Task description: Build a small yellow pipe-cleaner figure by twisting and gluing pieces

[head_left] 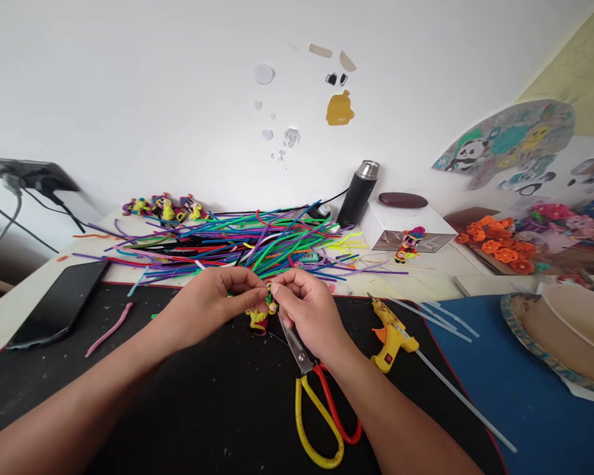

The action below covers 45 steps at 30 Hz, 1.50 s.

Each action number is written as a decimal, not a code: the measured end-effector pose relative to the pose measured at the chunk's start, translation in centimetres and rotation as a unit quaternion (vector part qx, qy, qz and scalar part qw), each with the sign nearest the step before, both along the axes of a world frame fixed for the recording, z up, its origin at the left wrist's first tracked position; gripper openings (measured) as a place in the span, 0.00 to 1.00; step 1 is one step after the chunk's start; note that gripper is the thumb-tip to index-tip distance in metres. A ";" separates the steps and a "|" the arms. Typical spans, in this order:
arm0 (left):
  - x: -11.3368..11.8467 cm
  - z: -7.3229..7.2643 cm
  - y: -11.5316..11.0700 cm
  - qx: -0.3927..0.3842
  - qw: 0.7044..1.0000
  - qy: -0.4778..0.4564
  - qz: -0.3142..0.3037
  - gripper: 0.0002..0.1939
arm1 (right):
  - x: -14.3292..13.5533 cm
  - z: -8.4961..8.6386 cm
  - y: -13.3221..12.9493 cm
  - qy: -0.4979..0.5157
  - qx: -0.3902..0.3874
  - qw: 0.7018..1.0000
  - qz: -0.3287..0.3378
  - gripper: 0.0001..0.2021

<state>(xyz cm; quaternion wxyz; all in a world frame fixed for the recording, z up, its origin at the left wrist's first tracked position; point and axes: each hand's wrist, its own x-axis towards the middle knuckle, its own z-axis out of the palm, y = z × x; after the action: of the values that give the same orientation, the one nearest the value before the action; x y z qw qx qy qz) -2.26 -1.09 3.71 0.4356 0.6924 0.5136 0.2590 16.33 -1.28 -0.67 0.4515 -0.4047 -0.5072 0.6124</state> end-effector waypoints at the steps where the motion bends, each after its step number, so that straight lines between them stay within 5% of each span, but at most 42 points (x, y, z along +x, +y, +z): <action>1: 0.1 -0.1 0.0 -0.005 1.000 -0.010 0.003 0.20 | 0.0 0.0 0.0 0.005 -0.003 1.000 0.000 0.09; 14: 1.0 -1.3 -0.6 -0.041 0.995 -0.077 0.038 0.23 | -0.1 -0.5 0.2 0.056 -0.020 0.998 -0.008 0.11; 26: -0.2 -0.3 -0.1 0.018 0.999 -0.030 0.026 0.18 | 0.8 -0.5 0.9 0.061 -0.005 0.998 -0.006 0.14; 45: -0.6 0.2 0.5 -0.060 0.997 -0.047 -0.020 0.18 | 0.8 -0.2 0.7 -0.027 0.048 0.998 0.028 0.09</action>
<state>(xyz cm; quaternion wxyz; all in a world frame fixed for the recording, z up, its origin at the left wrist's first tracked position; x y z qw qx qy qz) -2.89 -0.55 3.94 0.5055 0.6618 0.4932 0.2513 17.09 -0.54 -0.91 0.4396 -0.3845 -0.5591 0.5885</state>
